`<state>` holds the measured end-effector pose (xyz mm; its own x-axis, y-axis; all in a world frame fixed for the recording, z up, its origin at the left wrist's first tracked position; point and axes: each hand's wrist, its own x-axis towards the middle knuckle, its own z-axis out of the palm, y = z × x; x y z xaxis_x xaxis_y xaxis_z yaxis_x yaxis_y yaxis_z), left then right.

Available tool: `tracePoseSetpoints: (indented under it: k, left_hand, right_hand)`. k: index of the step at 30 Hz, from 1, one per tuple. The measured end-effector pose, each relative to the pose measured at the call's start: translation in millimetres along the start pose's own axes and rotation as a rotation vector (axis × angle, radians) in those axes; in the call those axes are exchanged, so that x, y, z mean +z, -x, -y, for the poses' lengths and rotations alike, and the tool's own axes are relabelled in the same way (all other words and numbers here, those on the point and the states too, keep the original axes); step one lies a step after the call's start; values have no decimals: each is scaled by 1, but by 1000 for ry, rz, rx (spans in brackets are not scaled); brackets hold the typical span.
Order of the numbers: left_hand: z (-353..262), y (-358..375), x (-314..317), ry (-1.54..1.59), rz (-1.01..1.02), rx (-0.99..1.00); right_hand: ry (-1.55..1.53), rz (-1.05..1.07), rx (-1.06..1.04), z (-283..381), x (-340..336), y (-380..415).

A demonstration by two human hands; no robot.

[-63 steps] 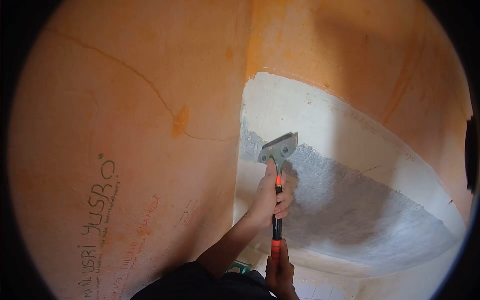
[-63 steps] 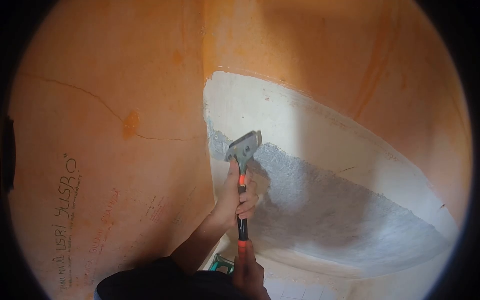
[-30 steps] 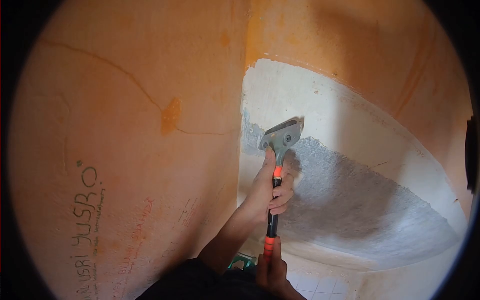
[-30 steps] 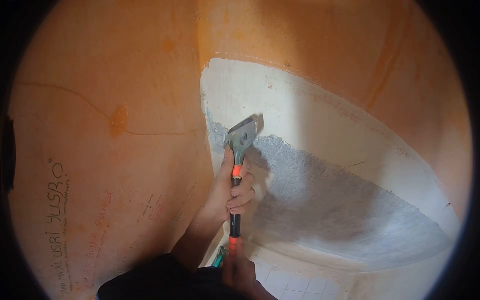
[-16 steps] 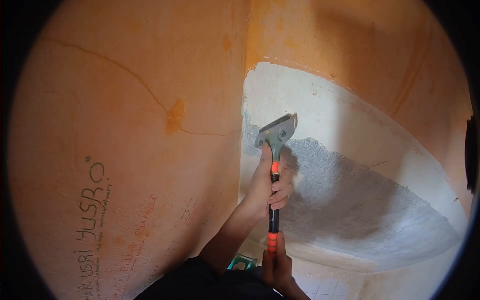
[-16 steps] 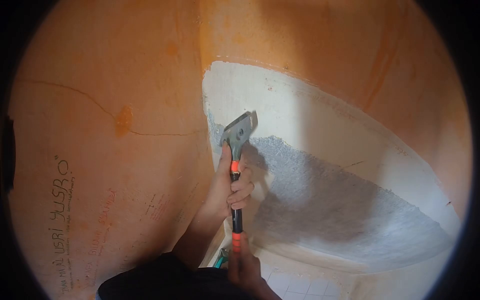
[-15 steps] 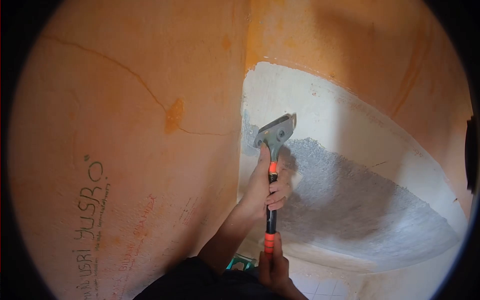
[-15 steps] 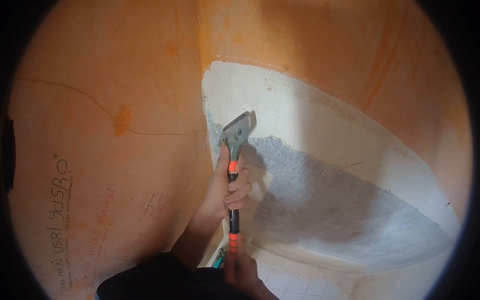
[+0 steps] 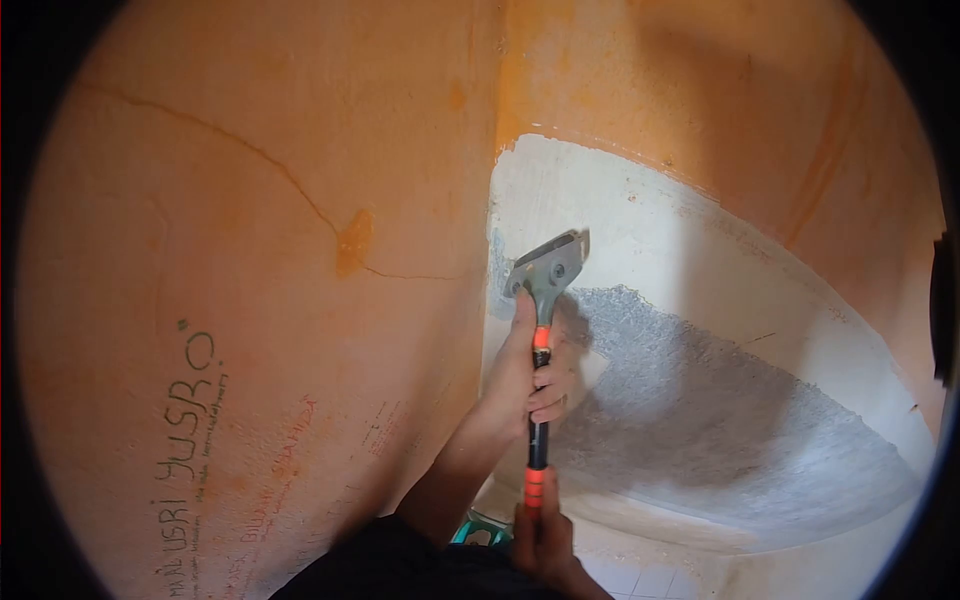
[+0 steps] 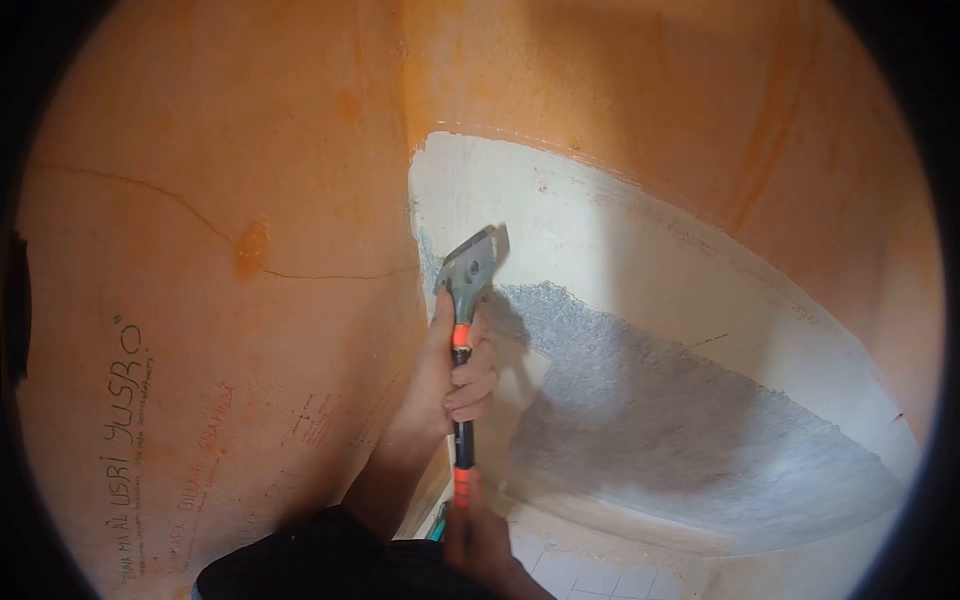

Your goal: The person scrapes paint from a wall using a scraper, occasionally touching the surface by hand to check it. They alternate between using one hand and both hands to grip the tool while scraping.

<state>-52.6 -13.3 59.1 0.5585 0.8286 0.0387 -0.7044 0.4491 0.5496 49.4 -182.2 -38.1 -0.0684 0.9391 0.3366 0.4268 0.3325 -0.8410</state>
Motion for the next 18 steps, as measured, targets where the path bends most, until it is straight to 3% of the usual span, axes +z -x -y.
tracePoseSetpoints:
  k: [2, 4, 6, 8, 9, 12, 15, 17, 18]
  left_hand:
    - [2, 1, -1, 59, 73, -2]
    - [8, 3, 2, -63, -97, 0]
    - [-2, -2, 4, -47, -53, 23]
    - [-5, -2, 2, -24, -13, 45]
    - [-3, -1, 0, -12, -24, 38]
    - [0, 3, 1, -70, -71, 28]
    - [-8, 1, 3, -105, -39, 36]
    - [-7, 2, 2, -84, 22, 69]
    - [-2, 4, 0, -63, -51, 42]
  right_hand:
    - [81, 27, 30, 0, 4, 3]
    - [40, 26, 33, -9, 7, 9]
    - [10, 14, 40, -13, 10, 6]
    - [76, -90, -202, -9, 13, -6]
    - [79, -84, -206, -8, 9, -4]
    - [21, 20, 37, -1, 4, 6]
    - [2, -47, -117, -4, 8, -6]
    - [21, -7, -59, -7, 6, -1]
    - [27, 20, 0, -7, 8, 1]
